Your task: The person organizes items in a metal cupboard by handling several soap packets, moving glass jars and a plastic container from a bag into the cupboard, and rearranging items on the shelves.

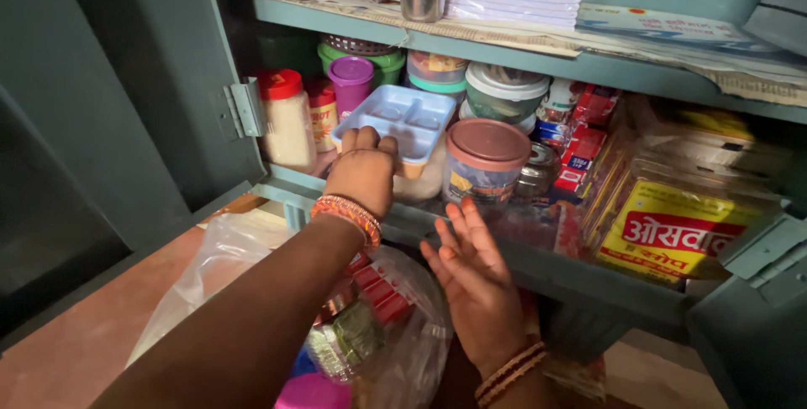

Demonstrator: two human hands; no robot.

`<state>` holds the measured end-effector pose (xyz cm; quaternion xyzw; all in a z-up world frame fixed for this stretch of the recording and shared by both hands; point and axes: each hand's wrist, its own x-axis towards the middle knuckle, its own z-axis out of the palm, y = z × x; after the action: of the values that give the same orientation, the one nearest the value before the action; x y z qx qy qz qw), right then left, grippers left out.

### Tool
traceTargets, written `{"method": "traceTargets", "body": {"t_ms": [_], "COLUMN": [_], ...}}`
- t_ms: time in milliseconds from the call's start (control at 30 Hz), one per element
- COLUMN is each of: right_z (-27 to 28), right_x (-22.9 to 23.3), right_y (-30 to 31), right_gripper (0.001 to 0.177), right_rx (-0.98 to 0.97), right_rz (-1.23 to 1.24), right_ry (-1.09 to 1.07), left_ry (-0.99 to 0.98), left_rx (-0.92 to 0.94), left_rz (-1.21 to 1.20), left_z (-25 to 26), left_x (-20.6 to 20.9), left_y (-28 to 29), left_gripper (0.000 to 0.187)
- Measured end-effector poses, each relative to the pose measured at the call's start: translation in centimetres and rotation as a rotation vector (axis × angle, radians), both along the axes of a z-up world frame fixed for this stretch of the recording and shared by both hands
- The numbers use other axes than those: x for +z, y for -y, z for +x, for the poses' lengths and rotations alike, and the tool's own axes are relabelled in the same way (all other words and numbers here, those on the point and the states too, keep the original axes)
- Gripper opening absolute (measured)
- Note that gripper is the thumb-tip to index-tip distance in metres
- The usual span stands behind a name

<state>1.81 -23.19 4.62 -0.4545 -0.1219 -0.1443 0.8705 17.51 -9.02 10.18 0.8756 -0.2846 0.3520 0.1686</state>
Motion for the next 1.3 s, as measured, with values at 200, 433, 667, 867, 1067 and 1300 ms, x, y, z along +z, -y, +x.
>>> {"method": "traceTargets", "body": {"t_ms": [200, 433, 667, 867, 1067, 1300], "right_z": [-0.4, -1.0, -3.6, -5.6, -4.6, -3.7], "right_x": [0.2, 0.1, 1.3, 2.3, 1.1, 0.5], "right_y": [0.1, 1.6, 0.1, 0.3, 1.7, 3.1], "right_gripper": [0.069, 0.073, 0.071, 0.064, 0.065, 0.071], "right_rx": [-0.098, -0.258, -0.201, -0.345, -0.476, -0.601], "right_rz": [0.034, 0.175, 0.145, 0.011, 0.053, 0.002], "right_ry": [-0.031, -0.105, -0.202, -0.221, -0.161, -0.128], "left_ry": [-0.014, -0.160, -0.839, -1.388, -1.428, -1.178], "left_rx": [-0.175, -0.340, -0.802, -0.760, -0.481, -0.270], "left_rz": [-0.121, -0.356, -0.887, -1.191, -1.397, -1.241], "left_z": [-6.7, -13.5, -15.2, -16.4, -15.9, -13.4], "left_x": [0.7, 1.8, 1.5, 2.9, 2.1, -1.7], "left_y": [-2.3, -2.9, -0.9, 0.5, 2.9, 3.0], "left_gripper": [0.021, 0.032, 0.036, 0.052, 0.055, 0.069]}}
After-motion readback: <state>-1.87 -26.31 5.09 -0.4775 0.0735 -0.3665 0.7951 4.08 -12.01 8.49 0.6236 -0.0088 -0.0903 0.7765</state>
